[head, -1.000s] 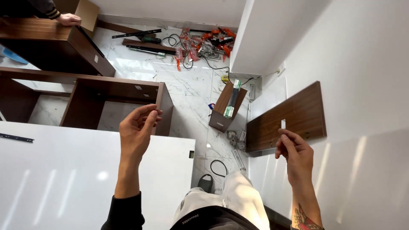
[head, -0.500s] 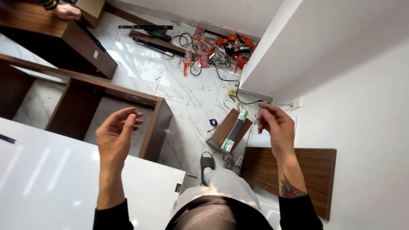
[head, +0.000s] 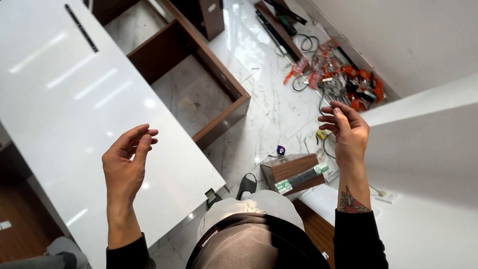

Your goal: Measuring, cutting, and adhering LED light strips to the interior shelves and frame of a wooden cabinet.

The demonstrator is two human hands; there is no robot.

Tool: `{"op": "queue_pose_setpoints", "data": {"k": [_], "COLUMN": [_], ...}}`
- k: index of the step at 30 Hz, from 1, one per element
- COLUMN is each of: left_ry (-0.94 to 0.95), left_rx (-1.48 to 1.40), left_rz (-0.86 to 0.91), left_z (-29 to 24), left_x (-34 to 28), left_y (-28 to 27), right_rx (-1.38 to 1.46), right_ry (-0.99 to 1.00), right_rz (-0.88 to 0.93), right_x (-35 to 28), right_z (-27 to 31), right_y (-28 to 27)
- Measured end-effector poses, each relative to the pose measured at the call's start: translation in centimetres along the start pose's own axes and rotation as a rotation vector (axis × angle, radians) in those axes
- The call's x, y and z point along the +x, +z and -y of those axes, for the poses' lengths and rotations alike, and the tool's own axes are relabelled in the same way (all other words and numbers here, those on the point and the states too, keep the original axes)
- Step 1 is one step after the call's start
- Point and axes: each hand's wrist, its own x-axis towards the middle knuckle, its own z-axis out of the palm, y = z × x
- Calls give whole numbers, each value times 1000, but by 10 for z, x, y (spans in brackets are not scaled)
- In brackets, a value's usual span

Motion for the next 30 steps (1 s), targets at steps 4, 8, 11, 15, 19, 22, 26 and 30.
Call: {"op": "queue_pose_setpoints", "data": {"k": [4,8,11,15,19,22,26,30], "left_ry": [-19,-13,-52,-147,-241,-259,-235,-171], "left_rx": [-34,-13,-26,-24,-73,-110,-109,-171], "left_rz": [-197,-349,-427,-500,-591,-743,-830,-875], "left_z": [14,28,33,55,88,99,108,95], "left_x": [-29,-64,-98,-145,-191,-215,-227,-208], "left_y": [-32,-62,-96,-140,-179,-197,-225,-239], "right_rx": [11,45,61,61,49,-11,-22,9], "right_ry": [-2,-6,8,7,55,57,10,-22], "right_rz": [133,310,466,624,737,816,882,888], "right_x": [10,11,-4,-31,-70,-117,-144,-136], "right_z": [-3,-4,-1,-6,-20,6,27,32], "right_y": [42,109,176,248,304,349,385,394]}}
